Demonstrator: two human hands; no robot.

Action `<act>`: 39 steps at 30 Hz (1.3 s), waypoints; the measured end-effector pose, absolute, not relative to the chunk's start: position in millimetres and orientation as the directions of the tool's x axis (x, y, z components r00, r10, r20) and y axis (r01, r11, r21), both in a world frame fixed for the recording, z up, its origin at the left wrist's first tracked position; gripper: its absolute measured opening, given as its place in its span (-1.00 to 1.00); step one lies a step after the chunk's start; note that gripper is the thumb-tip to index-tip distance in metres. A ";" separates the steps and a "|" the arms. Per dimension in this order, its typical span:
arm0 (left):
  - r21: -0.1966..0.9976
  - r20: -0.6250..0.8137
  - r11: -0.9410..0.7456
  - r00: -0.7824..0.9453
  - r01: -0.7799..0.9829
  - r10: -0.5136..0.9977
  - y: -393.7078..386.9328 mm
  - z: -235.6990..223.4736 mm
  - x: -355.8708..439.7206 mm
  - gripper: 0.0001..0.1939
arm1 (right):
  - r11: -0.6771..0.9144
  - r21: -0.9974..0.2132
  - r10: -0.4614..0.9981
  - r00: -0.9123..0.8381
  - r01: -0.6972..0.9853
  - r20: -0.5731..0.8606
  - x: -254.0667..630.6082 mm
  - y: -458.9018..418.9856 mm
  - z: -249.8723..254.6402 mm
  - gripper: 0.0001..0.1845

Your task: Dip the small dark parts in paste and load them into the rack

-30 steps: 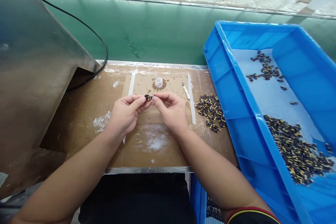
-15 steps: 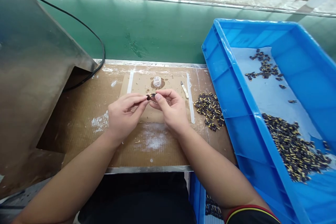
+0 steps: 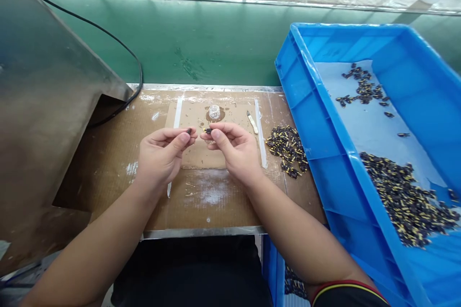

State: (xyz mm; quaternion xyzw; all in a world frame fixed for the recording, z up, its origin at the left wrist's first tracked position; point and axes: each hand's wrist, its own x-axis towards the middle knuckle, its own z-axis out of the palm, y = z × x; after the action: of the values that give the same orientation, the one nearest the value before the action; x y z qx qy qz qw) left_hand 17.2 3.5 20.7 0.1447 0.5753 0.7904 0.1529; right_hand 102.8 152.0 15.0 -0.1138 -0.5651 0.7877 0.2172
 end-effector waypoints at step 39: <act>0.931 0.069 -0.354 -0.911 -0.088 0.407 7.8 21.9 30.6 -0.83 | 0.530 -0.780 0.383 -0.727 -0.333 0.570 116.2 143.0 29.2 -0.78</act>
State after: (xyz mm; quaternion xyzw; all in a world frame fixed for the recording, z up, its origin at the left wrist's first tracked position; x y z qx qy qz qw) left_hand 30.6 7.8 21.9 0.1459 0.5474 0.8097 0.1530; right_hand 116.2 143.0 29.2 -0.0157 -0.7928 0.4847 0.3693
